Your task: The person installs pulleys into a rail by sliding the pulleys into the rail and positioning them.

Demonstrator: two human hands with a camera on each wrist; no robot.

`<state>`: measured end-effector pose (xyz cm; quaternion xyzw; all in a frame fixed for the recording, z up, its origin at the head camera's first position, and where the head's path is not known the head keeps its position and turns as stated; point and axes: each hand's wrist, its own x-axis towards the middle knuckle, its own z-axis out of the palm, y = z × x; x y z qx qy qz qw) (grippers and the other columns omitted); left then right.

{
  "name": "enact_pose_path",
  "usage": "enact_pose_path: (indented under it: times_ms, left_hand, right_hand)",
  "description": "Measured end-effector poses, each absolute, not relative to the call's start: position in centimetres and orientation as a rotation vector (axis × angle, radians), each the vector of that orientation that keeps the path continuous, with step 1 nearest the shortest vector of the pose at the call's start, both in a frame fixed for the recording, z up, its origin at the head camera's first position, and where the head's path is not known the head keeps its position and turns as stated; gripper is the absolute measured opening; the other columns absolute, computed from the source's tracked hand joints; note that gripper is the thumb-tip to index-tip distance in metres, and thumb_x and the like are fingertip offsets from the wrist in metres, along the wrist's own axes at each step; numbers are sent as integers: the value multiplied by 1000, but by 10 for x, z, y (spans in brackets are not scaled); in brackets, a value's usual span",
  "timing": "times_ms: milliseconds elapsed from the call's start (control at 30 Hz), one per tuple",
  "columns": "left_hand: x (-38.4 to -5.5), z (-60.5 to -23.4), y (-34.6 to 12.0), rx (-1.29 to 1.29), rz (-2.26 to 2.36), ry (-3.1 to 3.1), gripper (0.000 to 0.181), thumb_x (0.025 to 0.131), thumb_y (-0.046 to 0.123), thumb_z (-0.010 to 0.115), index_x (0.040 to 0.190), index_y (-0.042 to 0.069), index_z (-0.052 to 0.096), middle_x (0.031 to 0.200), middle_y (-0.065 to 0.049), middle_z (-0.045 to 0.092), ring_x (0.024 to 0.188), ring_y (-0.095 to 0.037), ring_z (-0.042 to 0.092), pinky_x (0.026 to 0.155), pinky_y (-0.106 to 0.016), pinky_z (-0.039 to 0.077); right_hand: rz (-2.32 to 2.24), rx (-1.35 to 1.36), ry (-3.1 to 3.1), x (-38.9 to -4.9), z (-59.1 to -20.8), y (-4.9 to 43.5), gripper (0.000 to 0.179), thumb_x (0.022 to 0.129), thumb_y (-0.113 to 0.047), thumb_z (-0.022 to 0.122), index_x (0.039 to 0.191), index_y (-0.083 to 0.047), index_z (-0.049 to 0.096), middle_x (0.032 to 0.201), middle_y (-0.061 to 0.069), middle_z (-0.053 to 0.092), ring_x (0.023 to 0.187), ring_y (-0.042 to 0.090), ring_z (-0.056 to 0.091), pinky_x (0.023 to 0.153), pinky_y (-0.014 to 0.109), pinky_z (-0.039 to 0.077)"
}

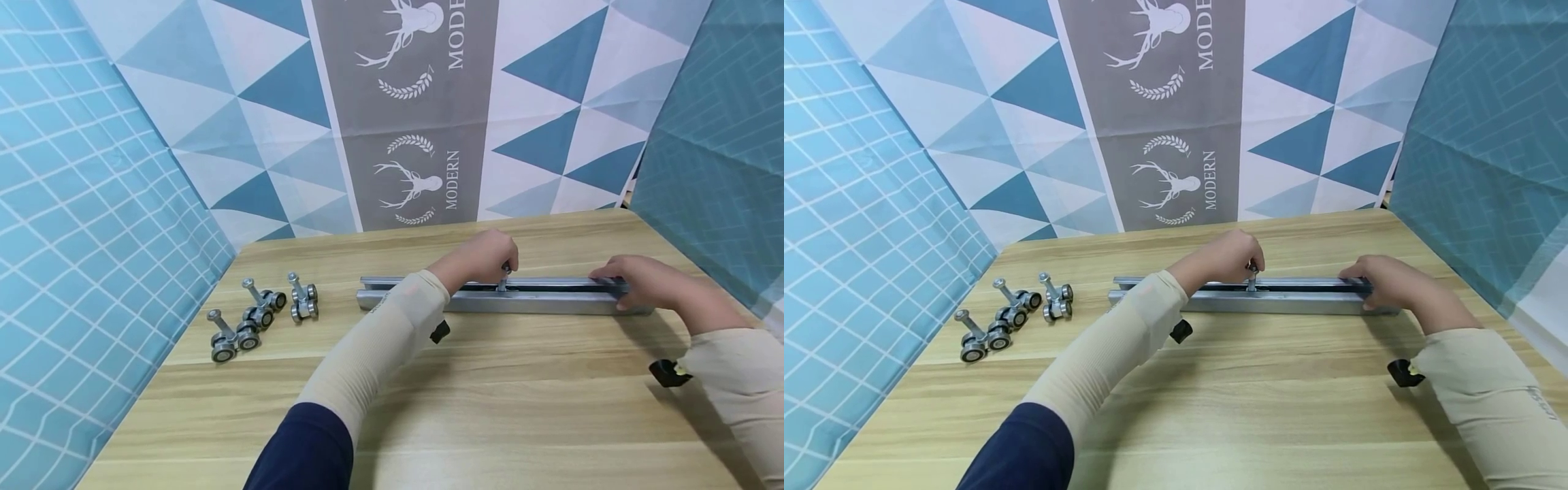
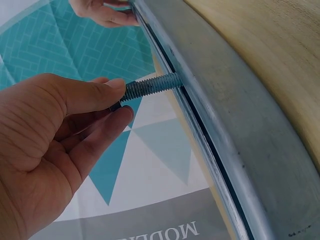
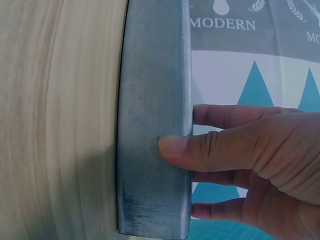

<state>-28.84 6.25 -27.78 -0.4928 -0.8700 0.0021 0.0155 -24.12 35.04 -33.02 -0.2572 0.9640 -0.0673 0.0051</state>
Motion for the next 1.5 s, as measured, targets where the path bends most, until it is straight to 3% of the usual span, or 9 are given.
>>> enact_pose_path:
  times_ms: [167, 767, 1000, 1233, 1500]
  left_hand:
    - [-289, -278, 63, -1551, 11, -2688, 22, 80, -6, 56, 70, 13, 61, 70, 4, 49, 67, -12, 35, 62, -21, 27]
    - [-287, -279, 64, -1507, -3, -2709, 24, 82, -3, 58, 86, 12, 76, 84, 6, 64, 74, -8, 48, 72, -18, 43]
    - [-286, -279, 65, -1514, 25, -2692, 25, 83, -3, 56, 84, 12, 75, 84, 6, 64, 74, -9, 47, 73, -19, 43]
    - [-286, -279, 67, -1522, 21, -2674, 28, 84, -3, 55, 91, 13, 77, 93, 5, 70, 85, -7, 59, 84, -20, 47]
    - [-286, -280, 69, -1532, 42, -2641, 28, 84, -2, 57, 92, 13, 78, 95, 5, 71, 87, -6, 60, 85, -19, 47]
  right_hand:
    - [-203, -805, 3010, -242, -330, 348, 59, 58, 5, 88, 113, 8, 66, 93, 11, 64, 92, 37, 62, 78, 53, 51]
    - [-243, -823, 2993, -245, -328, 331, 58, 58, 8, 86, 113, 7, 67, 95, 11, 65, 91, 35, 63, 77, 53, 51]
    - [-237, -810, 2994, -244, -326, 324, 58, 59, 7, 86, 113, 7, 68, 95, 11, 65, 90, 34, 63, 77, 53, 52]
    - [-222, -843, 2981, -246, -326, 317, 57, 59, 8, 86, 114, 6, 68, 94, 11, 65, 89, 32, 63, 77, 52, 52]
    - [-204, -879, 2971, -247, -325, 309, 57, 60, 8, 85, 114, 6, 67, 93, 11, 64, 86, 29, 62, 74, 49, 52]
